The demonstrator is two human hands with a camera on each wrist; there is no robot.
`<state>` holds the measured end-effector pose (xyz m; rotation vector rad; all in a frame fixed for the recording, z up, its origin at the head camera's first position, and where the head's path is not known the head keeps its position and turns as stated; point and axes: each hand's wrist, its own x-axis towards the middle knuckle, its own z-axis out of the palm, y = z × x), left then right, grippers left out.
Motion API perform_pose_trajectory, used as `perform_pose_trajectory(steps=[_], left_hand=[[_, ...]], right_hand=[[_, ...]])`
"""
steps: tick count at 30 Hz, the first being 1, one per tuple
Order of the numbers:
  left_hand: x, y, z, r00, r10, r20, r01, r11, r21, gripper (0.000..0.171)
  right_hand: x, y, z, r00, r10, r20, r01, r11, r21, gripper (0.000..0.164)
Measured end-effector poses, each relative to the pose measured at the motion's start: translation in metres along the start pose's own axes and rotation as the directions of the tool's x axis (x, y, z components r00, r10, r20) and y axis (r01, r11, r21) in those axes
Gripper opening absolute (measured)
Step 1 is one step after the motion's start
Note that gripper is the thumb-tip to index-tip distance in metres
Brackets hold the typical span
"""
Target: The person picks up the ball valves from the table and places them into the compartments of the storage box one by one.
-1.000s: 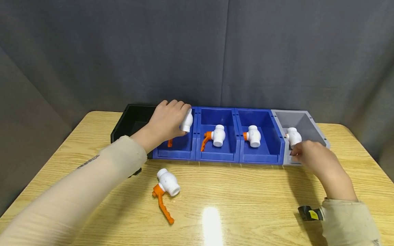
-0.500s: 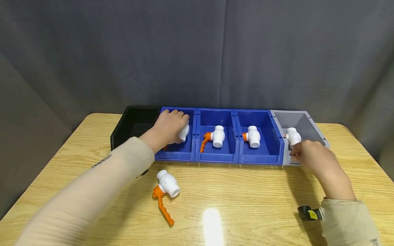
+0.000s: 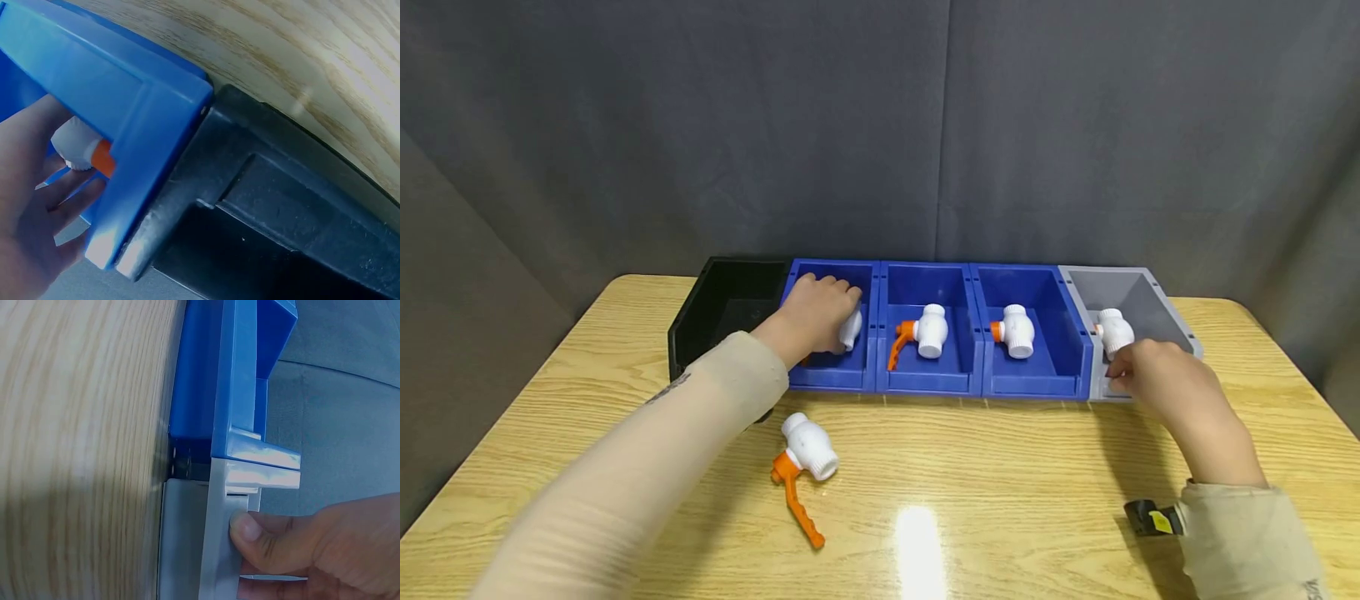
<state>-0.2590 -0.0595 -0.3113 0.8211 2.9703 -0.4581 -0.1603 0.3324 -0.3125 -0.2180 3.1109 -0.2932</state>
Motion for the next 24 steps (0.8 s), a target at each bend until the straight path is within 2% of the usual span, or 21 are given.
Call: perform_pose_trajectory(steps=[14, 24], left_hand=[[0.002, -0.011, 0.002, 0.997, 0.018, 0.07, -0.013, 0.997, -0.071, 0.078], [0.001, -0.014, 0.001, 0.999, 0.031, 0.042, -0.03, 0.999, -0.012, 0.07]], right_hand=[[0.001, -0.001, -0.001, 1.0, 0.002, 0.003, -0.002, 1.0, 0.0, 0.004], [0.002, -0.001, -0.001, 1.0, -0.002, 0.009, 0.002, 1.0, -0.005, 0.004]])
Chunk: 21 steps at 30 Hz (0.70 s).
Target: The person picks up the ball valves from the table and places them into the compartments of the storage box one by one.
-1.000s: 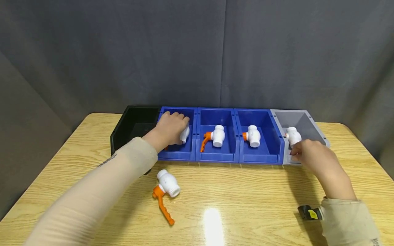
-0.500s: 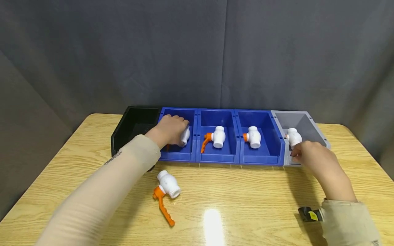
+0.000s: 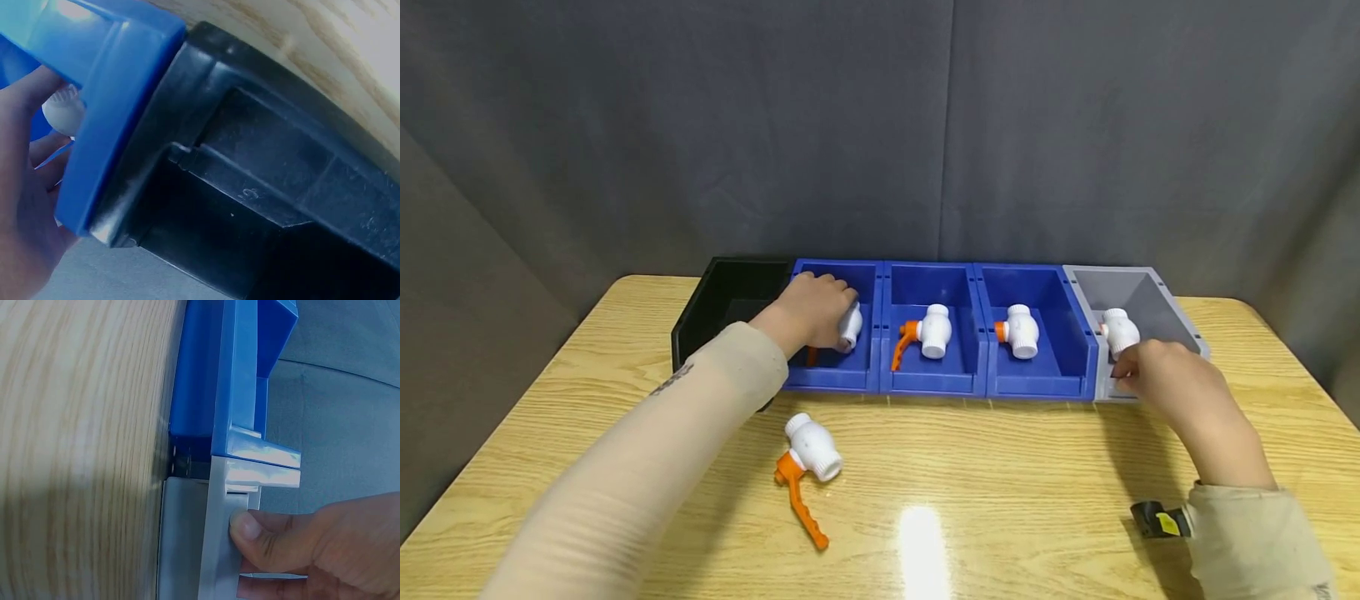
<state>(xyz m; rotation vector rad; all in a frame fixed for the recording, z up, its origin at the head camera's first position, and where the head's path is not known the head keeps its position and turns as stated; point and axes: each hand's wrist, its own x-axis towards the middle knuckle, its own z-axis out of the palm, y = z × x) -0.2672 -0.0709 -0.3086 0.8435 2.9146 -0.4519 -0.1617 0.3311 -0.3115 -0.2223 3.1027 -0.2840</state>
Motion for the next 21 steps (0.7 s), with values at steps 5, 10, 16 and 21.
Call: perform_pose_trajectory(steps=[5, 10, 16, 21], left_hand=[[-0.003, 0.003, -0.003, 1.0, -0.019, -0.002, 0.019, 1.0, -0.02, 0.069], [-0.009, 0.006, -0.007, 0.997, -0.038, -0.062, 0.035, 0.998, -0.054, 0.059], [-0.022, 0.007, -0.008, 0.982, -0.075, -0.175, 0.057, 0.993, -0.104, 0.034], [-0.035, 0.01, -0.009, 0.963, -0.11, -0.248, 0.073, 0.985, -0.155, 0.026]], right_hand=[[0.0, -0.002, 0.0, 1.0, 0.009, 0.008, -0.009, 1.0, -0.008, 0.005], [0.0, -0.002, 0.0, 1.0, 0.011, 0.003, -0.011, 1.0, -0.005, 0.005], [0.0, -0.001, 0.0, 1.0, 0.005, -0.002, -0.005, 1.0, -0.003, 0.005], [0.0, -0.001, 0.001, 1.0, 0.0, -0.008, 0.0, 1.0, -0.002, 0.004]])
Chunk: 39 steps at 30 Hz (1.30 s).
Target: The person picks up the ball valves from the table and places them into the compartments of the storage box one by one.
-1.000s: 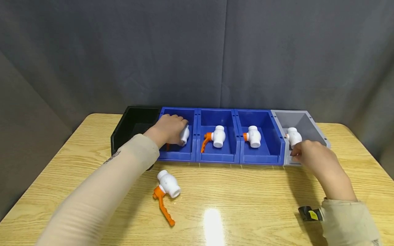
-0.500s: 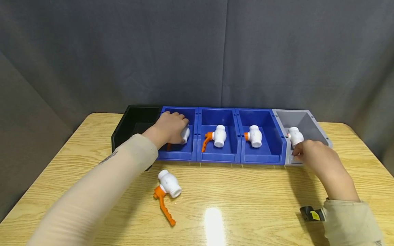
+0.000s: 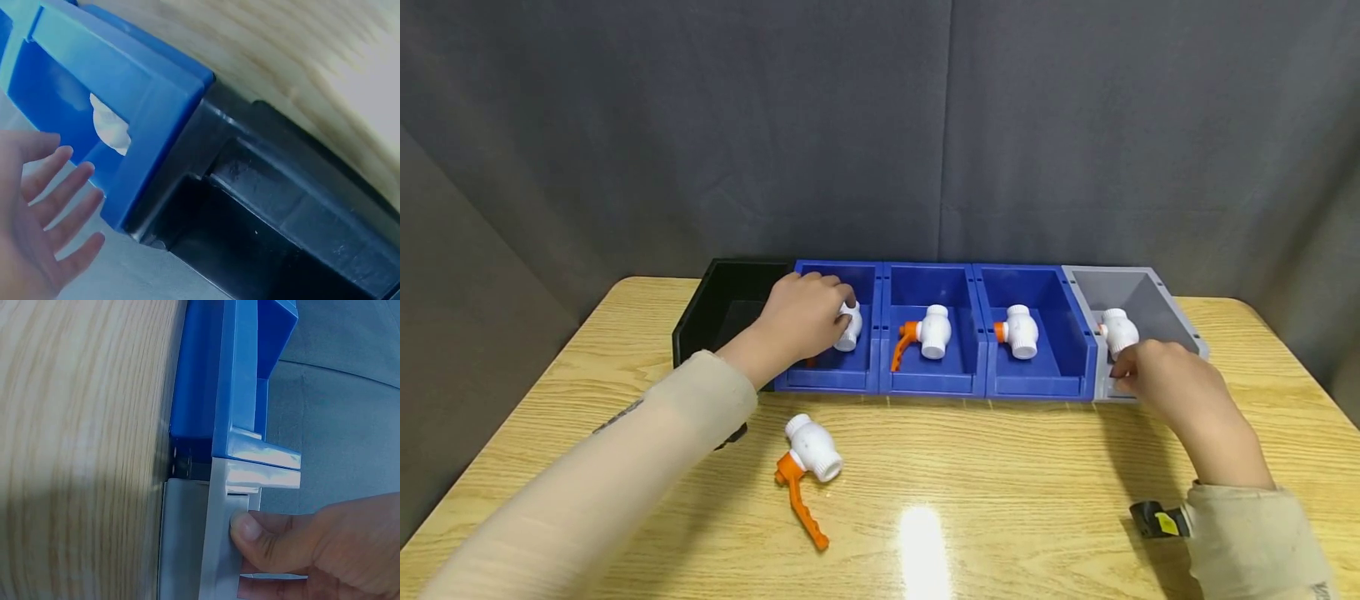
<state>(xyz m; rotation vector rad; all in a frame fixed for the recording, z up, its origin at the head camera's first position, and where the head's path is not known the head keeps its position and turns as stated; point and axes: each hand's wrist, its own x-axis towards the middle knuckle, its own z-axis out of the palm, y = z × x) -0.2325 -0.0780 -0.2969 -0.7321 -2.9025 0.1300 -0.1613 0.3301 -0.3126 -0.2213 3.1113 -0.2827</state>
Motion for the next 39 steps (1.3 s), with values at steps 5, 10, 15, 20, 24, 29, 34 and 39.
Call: perform_pose_trajectory(steps=[5, 10, 15, 20, 24, 29, 34, 39], left_hand=[[-0.014, 0.005, -0.002, 0.995, 0.01, -0.101, -0.01, 1.0, 0.004, 0.022], [-0.034, 0.009, -0.009, 0.96, 0.091, -0.264, -0.072, 0.994, 0.08, 0.017], [-0.059, 0.013, -0.015, 0.901, 0.188, -0.391, -0.131, 0.977, 0.168, 0.018], [-0.084, 0.019, -0.019, 0.87, 0.241, -0.431, -0.161, 0.964, 0.214, 0.019], [-0.098, 0.024, -0.024, 0.862, 0.252, -0.44, -0.171, 0.962, 0.215, 0.019], [-0.107, 0.03, -0.031, 0.829, 0.277, -0.486, -0.194, 0.957, 0.213, 0.017], [-0.115, 0.038, -0.032, 0.827, 0.293, -0.48, -0.226, 0.955, 0.194, 0.016], [-0.122, 0.046, -0.029, 0.858, 0.287, -0.425, -0.239, 0.957, 0.163, 0.018]], right_hand=[[-0.001, 0.002, 0.0, 1.0, 0.004, 0.002, -0.004, 1.0, 0.005, 0.005], [-0.001, 0.001, 0.0, 1.0, -0.001, -0.007, 0.001, 1.0, 0.003, 0.004], [-0.001, 0.0, 0.0, 1.0, -0.003, -0.007, 0.003, 1.0, 0.002, 0.004], [0.0, 0.0, -0.002, 1.0, -0.007, -0.011, 0.007, 1.0, -0.004, 0.005], [0.0, 0.0, -0.002, 1.0, 0.001, 0.0, -0.001, 1.0, -0.003, 0.005], [0.0, 0.0, -0.002, 1.0, 0.01, 0.006, -0.01, 1.0, -0.003, 0.006], [0.0, 0.0, -0.001, 1.0, 0.01, 0.007, -0.01, 1.0, -0.002, 0.006], [0.0, 0.0, -0.002, 1.0, 0.011, 0.009, -0.011, 1.0, -0.001, 0.006]])
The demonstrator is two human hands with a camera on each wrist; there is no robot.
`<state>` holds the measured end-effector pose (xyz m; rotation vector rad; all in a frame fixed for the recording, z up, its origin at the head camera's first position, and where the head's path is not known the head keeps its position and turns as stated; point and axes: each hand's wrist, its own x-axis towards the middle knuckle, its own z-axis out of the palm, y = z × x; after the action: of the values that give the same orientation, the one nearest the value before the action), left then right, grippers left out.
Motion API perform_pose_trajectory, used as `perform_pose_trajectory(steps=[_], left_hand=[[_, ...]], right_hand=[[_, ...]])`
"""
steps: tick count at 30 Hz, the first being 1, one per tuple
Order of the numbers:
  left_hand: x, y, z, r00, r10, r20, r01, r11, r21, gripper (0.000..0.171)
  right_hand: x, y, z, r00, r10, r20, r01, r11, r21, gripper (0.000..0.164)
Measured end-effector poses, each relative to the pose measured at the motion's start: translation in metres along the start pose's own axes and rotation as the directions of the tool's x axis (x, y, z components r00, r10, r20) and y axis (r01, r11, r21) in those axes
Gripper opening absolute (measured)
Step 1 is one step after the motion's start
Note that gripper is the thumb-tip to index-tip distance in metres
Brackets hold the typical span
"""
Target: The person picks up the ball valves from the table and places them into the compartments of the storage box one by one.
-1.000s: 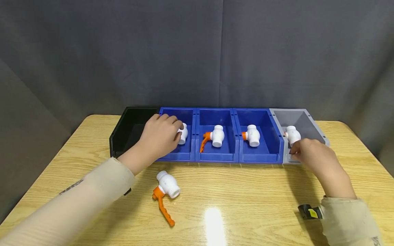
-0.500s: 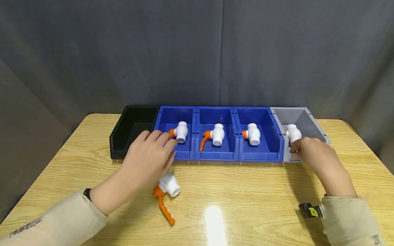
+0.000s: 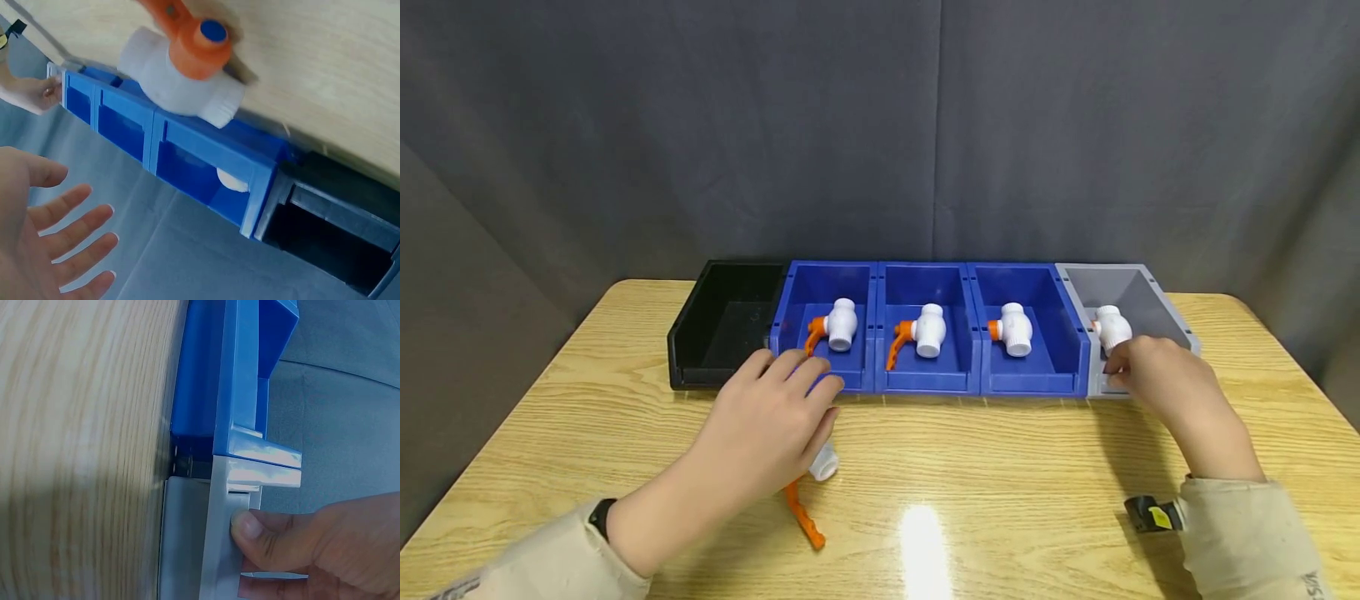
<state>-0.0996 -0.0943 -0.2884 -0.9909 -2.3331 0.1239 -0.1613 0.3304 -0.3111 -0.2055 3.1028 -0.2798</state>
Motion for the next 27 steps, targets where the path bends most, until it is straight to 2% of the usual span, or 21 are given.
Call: perform_pose_trajectory(steps=[4, 14, 18, 23, 27], left_hand=[[-0.006, 0.005, 0.002, 0.998, -0.006, 0.063, 0.008, 1.0, -0.029, 0.02], [-0.023, 0.011, 0.01, 0.99, -0.005, 0.141, 0.02, 0.994, -0.108, 0.022], [-0.025, 0.014, 0.014, 0.984, -0.009, 0.181, 0.03, 0.993, -0.114, 0.024], [-0.027, 0.015, 0.018, 0.981, -0.015, 0.193, 0.036, 0.994, -0.104, 0.027], [-0.028, 0.015, 0.021, 0.973, -0.031, 0.229, 0.055, 0.993, -0.102, 0.035]], right_hand=[[0.0, 0.0, 0.0, 1.0, 0.0, -0.002, 0.0, 1.0, 0.001, 0.005], [0.001, -0.001, 0.0, 1.0, -0.005, -0.013, 0.005, 1.0, 0.004, 0.005], [0.0, 0.0, 0.001, 1.0, -0.006, -0.015, 0.006, 1.0, -0.002, 0.005], [-0.001, 0.0, 0.001, 1.0, -0.005, -0.016, 0.005, 1.0, -0.002, 0.005], [-0.001, 0.0, 0.002, 1.0, -0.009, -0.023, 0.009, 1.0, 0.0, 0.006]])
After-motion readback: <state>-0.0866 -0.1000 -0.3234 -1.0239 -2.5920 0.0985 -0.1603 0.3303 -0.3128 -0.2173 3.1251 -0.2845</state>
